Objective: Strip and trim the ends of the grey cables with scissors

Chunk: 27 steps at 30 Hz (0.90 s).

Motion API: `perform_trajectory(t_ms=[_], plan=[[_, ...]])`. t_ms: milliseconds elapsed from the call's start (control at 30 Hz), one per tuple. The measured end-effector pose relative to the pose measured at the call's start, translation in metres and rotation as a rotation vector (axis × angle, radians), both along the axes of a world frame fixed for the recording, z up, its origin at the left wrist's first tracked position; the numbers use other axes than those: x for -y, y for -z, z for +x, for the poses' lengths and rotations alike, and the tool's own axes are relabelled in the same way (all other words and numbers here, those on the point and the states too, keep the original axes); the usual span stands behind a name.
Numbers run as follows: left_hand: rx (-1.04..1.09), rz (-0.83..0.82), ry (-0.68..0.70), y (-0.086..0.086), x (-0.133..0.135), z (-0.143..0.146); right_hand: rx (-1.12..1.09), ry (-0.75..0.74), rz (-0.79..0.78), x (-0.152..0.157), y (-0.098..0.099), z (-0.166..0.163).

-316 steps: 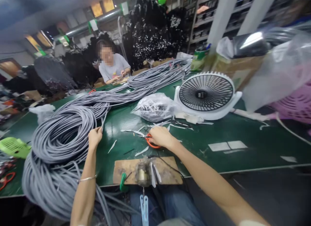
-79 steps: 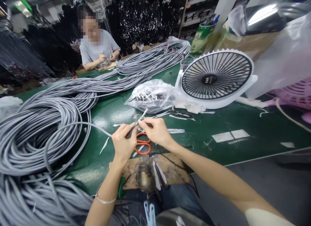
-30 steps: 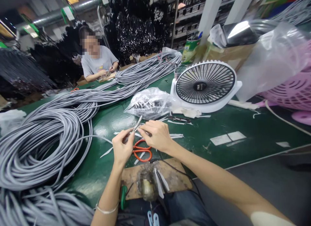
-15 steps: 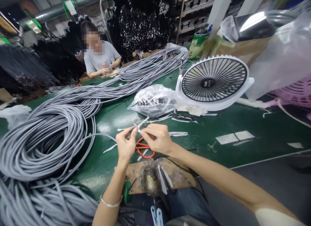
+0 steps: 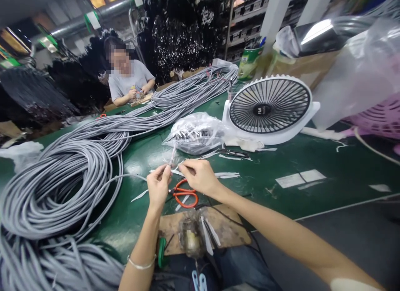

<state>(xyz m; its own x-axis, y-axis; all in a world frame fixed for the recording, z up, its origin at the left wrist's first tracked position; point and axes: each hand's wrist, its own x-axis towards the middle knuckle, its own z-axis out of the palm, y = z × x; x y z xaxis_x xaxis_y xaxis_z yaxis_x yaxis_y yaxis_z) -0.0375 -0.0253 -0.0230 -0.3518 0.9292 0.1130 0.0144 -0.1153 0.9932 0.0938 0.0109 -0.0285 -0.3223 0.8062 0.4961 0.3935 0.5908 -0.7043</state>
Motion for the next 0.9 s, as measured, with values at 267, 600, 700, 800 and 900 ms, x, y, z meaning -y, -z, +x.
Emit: perform_trajectory(t_ms=[267,600,700,800,900], plan=[[-0.051,0.000,0.054,0.003,0.001,-0.003,-0.134,-0.074,-0.124,0.004,0.003,-0.005],[-0.641,0.056,-0.059,0.008,-0.001,-0.002,-0.206,-0.099,0.169,0.019,0.003,-0.011],[-0.575,-0.088,-0.102,0.011,-0.010,-0.009,-0.223,-0.226,0.522,0.033,0.000,-0.012],[-0.475,-0.071,-0.077,0.009,-0.011,-0.013,-0.171,-0.134,0.454,0.030,-0.001,-0.010],[-0.414,0.008,-0.027,0.006,-0.005,-0.012,-0.043,0.046,0.227,0.015,-0.001,-0.005]])
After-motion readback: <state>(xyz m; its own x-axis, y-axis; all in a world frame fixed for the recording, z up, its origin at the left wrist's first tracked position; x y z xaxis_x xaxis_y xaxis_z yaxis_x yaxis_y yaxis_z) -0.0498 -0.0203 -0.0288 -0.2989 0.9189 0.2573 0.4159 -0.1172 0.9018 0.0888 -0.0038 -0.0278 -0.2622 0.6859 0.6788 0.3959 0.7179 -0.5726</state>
